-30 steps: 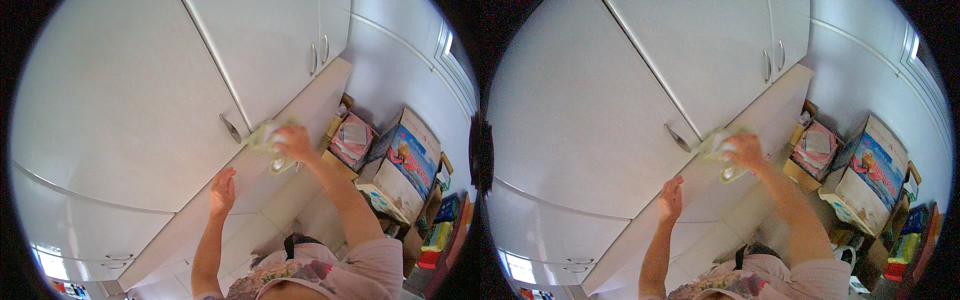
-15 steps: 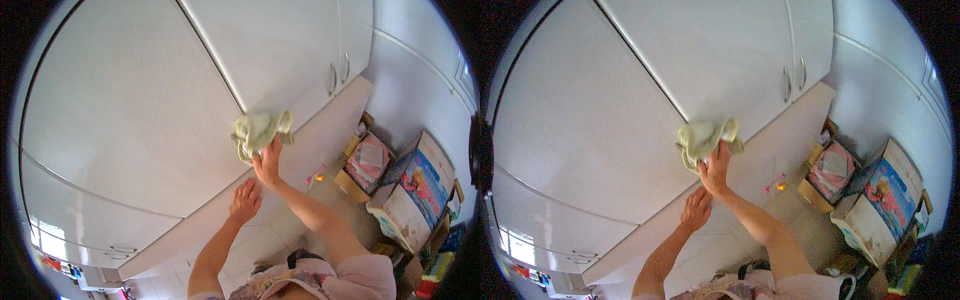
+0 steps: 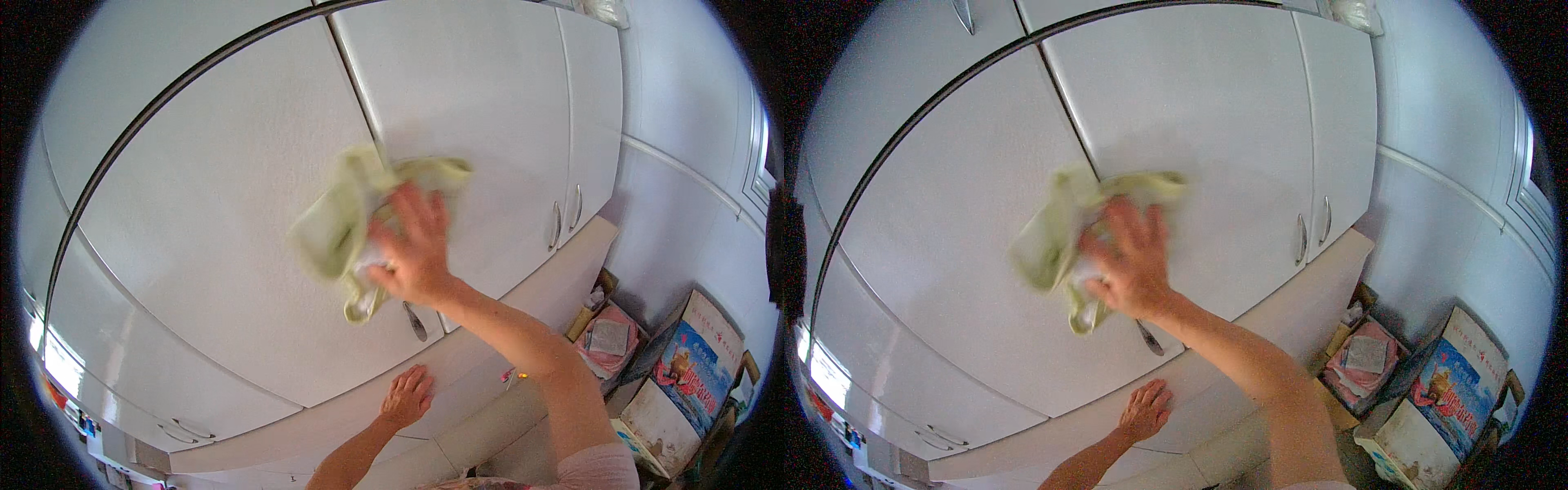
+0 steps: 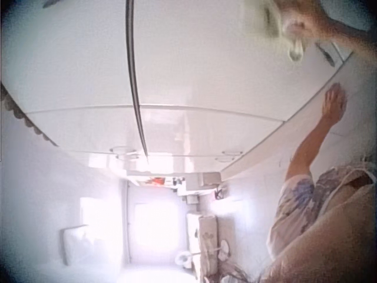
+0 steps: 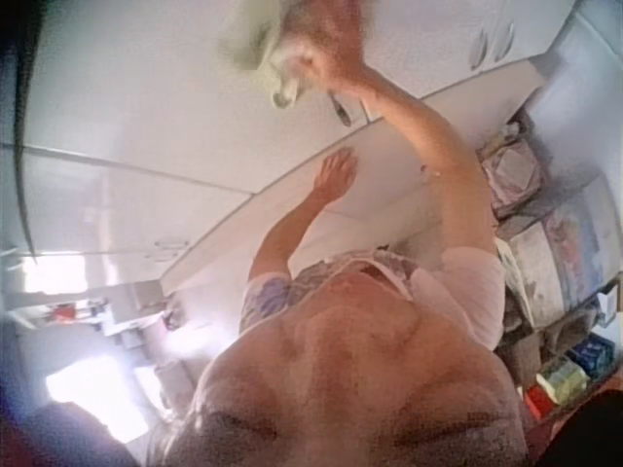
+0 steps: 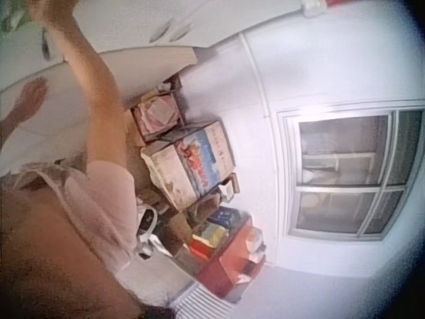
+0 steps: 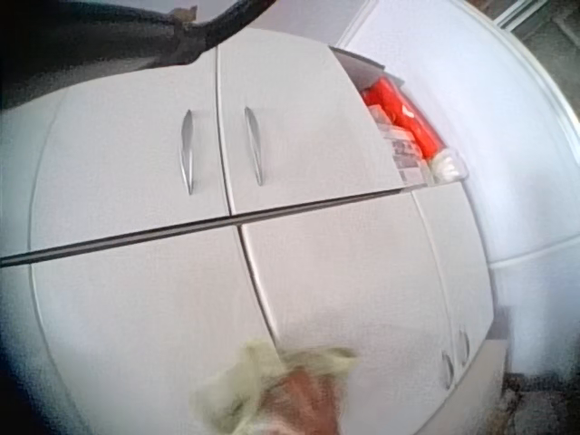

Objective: The person wipes the exterior surfaces of white kitchen cabinets and drawers using a light green cloth. They systematically clean the upper cabinet doors, lower cabinet doors, and drawer fronts, moving around the room to reach different sections.

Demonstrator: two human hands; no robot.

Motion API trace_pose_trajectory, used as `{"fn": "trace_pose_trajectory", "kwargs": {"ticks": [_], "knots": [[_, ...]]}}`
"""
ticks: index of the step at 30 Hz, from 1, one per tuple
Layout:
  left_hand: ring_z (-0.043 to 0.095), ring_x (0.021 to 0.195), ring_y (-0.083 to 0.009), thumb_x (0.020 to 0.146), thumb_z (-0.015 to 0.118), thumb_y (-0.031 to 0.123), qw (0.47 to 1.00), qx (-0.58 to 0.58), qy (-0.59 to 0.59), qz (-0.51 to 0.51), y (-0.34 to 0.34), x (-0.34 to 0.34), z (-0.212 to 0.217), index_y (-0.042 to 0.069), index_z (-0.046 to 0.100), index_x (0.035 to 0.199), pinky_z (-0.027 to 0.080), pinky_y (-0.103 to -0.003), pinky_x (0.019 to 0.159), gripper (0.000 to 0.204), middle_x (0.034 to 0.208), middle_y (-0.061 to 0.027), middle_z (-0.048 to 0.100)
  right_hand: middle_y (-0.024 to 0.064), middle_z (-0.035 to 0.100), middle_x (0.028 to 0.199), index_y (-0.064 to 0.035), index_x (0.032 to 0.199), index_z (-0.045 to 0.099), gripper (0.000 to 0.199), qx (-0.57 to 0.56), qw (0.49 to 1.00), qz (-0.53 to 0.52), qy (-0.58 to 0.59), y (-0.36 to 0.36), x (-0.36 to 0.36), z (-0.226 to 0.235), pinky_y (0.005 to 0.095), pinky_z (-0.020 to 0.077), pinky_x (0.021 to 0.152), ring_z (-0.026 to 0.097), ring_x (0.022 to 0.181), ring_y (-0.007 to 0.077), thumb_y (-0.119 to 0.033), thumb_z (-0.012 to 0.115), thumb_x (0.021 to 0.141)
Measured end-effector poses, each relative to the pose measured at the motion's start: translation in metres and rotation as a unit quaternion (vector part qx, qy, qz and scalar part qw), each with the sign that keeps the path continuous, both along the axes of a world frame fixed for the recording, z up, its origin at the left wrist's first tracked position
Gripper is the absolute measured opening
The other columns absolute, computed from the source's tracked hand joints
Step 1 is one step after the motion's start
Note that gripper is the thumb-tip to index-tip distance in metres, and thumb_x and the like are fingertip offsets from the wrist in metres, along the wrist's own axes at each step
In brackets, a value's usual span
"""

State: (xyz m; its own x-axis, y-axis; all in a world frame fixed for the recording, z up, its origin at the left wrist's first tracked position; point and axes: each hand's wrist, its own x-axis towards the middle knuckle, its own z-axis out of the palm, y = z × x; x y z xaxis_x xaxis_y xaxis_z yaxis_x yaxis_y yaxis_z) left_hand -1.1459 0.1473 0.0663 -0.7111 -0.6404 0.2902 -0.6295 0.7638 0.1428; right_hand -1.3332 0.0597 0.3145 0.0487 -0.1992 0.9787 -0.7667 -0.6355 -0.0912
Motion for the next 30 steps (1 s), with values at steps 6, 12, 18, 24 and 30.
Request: {"fn": "trace_pose_trajectory", "kwargs": {"ticks": [6, 12, 18, 24, 30], "knots": [[0.040, 0.125, -0.0298, 0.082, 0.063, 0.024, 1.000, -0.005, 0.011, 0.010, 0.004, 0.010, -0.004, 0.011, 0.052, 0.119, 0.034, -0.047, 0.101, 0.041, 0.134, -0.0107, 0.043, 0.0157, 0.041, 0.138, -0.0249, 0.119, 0.058, 0.062, -0.148, 0.986, -0.060, 0.051, -0.027, -0.040, 0.095, 0.0588, 0.0204, 0.102, 0.034, 0.130, 0.0346, -0.050, 0.072, 0.064], [0.041, 0.124, -0.0297, 0.081, 0.063, 0.024, 0.999, -0.015, 0.031, -0.012, -0.004, -0.003, -0.005, 0.012, 0.054, 0.117, 0.036, -0.046, 0.099, 0.040, 0.133, -0.0098, 0.044, 0.0215, 0.046, 0.128, -0.0066, 0.102, 0.061, 0.055, -0.189, 0.974, -0.082, -0.092, -0.033, -0.037, 0.174, 0.0588, 0.0278, 0.094, 0.037, 0.125, 0.0405, -0.042, 0.076, 0.063], [0.042, 0.122, -0.0303, 0.080, 0.064, 0.022, 1.000, -0.018, 0.021, -0.011, -0.002, -0.001, -0.001, 0.011, 0.053, 0.117, 0.037, -0.045, 0.098, 0.040, 0.131, -0.0110, 0.046, 0.0157, 0.044, 0.132, -0.0110, 0.094, 0.064, 0.052, -0.228, 0.968, 0.005, 0.102, -0.027, -0.016, 0.161, 0.0614, 0.0244, 0.102, 0.037, 0.127, 0.0353, -0.046, 0.077, 0.058], [0.042, 0.122, -0.0296, 0.078, 0.065, 0.022, 0.999, -0.018, 0.030, -0.017, 0.000, -0.012, 0.014, 0.012, 0.053, 0.116, 0.037, -0.045, 0.097, 0.041, 0.132, -0.0113, 0.044, 0.0154, 0.051, 0.125, -0.0162, 0.114, 0.060, 0.057, -0.229, 0.949, -0.154, -0.156, -0.092, -0.176, 0.183, 0.0531, 0.0341, 0.092, 0.044, 0.121, 0.0322, -0.051, 0.068, 0.070], [0.041, 0.123, -0.0319, 0.075, 0.067, 0.020, 0.999, -0.006, 0.015, -0.029, -0.004, 0.000, -0.005, 0.012, 0.052, 0.116, 0.035, -0.048, 0.096, 0.045, 0.133, -0.0120, 0.041, 0.0180, 0.052, 0.128, -0.0177, 0.131, 0.046, 0.067, 0.051, 0.897, -0.202, -0.389, -0.091, -0.270, 0.192, 0.0538, 0.0339, 0.098, 0.048, 0.118, 0.0362, -0.061, 0.055, 0.080]]}}
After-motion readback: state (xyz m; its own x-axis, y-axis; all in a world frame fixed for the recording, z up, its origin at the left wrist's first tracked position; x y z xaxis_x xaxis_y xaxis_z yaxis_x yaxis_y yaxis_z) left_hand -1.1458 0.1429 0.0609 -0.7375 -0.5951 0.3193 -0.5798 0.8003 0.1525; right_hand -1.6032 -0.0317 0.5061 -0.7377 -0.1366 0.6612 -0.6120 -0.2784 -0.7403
